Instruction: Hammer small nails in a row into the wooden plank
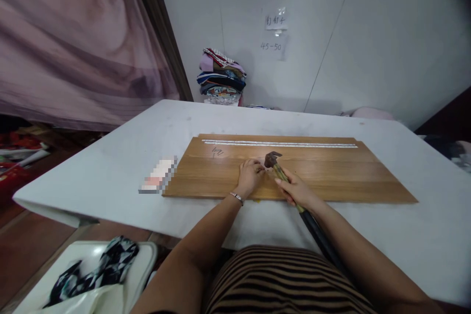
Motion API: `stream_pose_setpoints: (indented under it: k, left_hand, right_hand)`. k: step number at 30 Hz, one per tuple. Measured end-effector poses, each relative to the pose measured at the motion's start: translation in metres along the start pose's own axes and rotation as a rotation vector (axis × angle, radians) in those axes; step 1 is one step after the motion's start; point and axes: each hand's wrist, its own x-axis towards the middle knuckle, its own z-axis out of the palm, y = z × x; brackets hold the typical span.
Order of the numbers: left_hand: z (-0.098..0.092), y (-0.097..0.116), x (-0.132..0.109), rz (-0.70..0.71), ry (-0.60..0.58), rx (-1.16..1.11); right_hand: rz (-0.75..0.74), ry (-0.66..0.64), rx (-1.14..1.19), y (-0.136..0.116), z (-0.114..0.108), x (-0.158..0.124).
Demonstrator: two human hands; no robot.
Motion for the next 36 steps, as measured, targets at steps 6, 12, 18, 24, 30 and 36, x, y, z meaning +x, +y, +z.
stream_pose_setpoints:
  k: [6, 12, 18, 24, 30, 36]
  left_hand:
    - [-0.0004, 0.0007, 0.0001, -0.003, 0.005, -0.004]
    - [0.0011, -0.0020, 0.0006, 0.000, -0.003, 0.006]
    - [0.0003, -0.0026, 0.0002, 0.012, -0.004, 0.008]
    - [-0.0020, 0.0004, 0.0003, -0.004, -0.017, 0.022]
    - [-0.0026, -0.0001, 0.0009, -0.009, -0.025, 0.020]
    - [0.0004, -0.0024, 0.0015, 0.003, -0.016, 0.023]
  right_hand:
    - [0.026, -0.019, -0.034, 0.0008, 0.0001, 0.0014]
    - [0.009, -0.005, -0.062, -0.0031, -0.0005, 0.0011]
    - [0.019, -0.041, -0.070, -0.0036, 0.0002, 0.0009]
    - [0.019, 0.001, -0.073, -0.0046, -0.0008, -0.0001]
    - [0.027, -0.021, -0.098, -0.0022, -0.0003, 0.0008]
    - [0.031, -0.013, -0.095, -0.0055, -0.0003, 0.0005]
